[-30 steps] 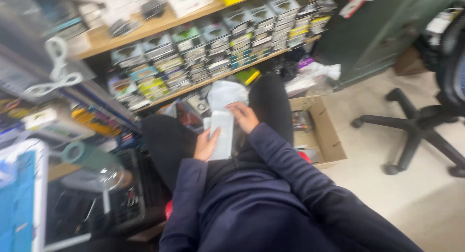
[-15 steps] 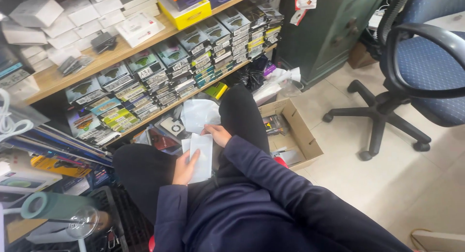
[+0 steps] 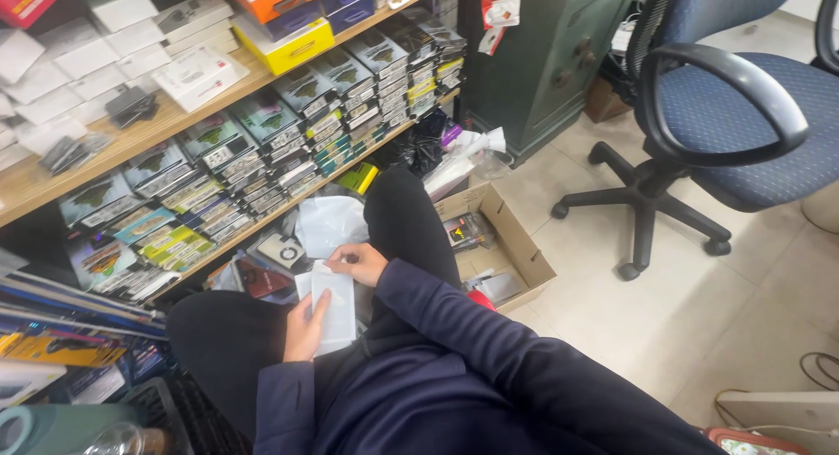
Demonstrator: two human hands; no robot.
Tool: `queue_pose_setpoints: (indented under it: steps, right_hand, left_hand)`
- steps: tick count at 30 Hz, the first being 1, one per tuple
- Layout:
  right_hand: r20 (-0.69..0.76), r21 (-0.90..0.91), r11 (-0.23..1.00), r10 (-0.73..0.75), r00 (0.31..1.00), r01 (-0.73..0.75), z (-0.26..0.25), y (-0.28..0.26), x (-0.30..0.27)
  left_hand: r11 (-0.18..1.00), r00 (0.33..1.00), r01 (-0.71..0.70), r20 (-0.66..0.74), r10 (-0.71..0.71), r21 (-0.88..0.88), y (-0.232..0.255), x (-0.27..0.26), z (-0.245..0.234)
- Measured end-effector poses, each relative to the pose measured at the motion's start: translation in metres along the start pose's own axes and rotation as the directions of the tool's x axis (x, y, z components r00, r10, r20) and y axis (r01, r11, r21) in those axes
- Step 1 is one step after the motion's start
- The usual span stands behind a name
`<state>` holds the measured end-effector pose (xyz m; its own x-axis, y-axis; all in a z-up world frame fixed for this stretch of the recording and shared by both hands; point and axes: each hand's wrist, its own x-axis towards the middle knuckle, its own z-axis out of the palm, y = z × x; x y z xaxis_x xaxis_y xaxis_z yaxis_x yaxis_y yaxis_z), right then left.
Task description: The person is organizing phone screen protectors by removing them from their protective sleeves, inspecting them, and placing them back or in a pile.
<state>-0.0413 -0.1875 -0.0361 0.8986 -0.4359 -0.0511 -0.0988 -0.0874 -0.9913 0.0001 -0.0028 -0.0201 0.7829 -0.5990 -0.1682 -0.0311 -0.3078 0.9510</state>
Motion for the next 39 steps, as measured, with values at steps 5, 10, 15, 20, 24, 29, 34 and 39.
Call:
queue_pose_setpoints:
  steps: [5, 10, 15, 20, 24, 29, 34, 39]
  right_hand:
    - [-0.226, 0.120, 0.993, 0.033, 0.973, -0.006, -0.012, -0.018, -0.003]
    - [-0.201, 0.179, 0.982, 0.093, 0.975, -0.057, -0.012, -0.025, -0.005]
    - [-0.102, 0.221, 0.952, 0.239, 0.966, -0.212, -0.011, -0.053, -0.021]
    - [-0.077, 0.247, 0.946, 0.236, 0.969, -0.211, -0.010, -0.037, -0.011]
    - [-0.122, 0.375, 0.926, 0.092, 0.988, -0.040, -0.011, -0.035, -0.014]
    - [-0.241, 0.610, 0.791, 0.249, 0.938, -0.053, -0.020, -0.054, -0.016]
    - [-0.138, 0.493, 0.868, 0.153, 0.978, -0.066, -0.012, -0.028, -0.005]
    - [-0.051, 0.171, 0.985, 0.022, 0.998, -0.013, -0.008, -0.034, -0.015]
  left_hand:
    - [0.990, 0.991, 0.130, 0.018, -0.131, 0.045, 0.027, -0.009, 0.002]
    - [0.981, 0.982, 0.190, -0.011, -0.190, 0.025, 0.039, -0.013, 0.002]
    - [0.971, 0.970, 0.239, -0.038, -0.239, -0.019, 0.051, -0.020, 0.003]
    - [0.972, 0.971, 0.235, -0.040, -0.235, -0.007, 0.043, -0.016, 0.002]
    - [0.973, 0.972, 0.230, -0.052, -0.231, -0.034, 0.046, -0.019, 0.003]
    - [0.959, 0.954, 0.284, -0.103, -0.283, -0.010, 0.035, -0.013, 0.000]
    - [0.969, 0.965, 0.237, -0.099, -0.242, -0.066, 0.050, -0.019, 0.001]
    - [0.981, 0.983, 0.151, -0.083, -0.162, -0.124, 0.029, -0.010, -0.001]
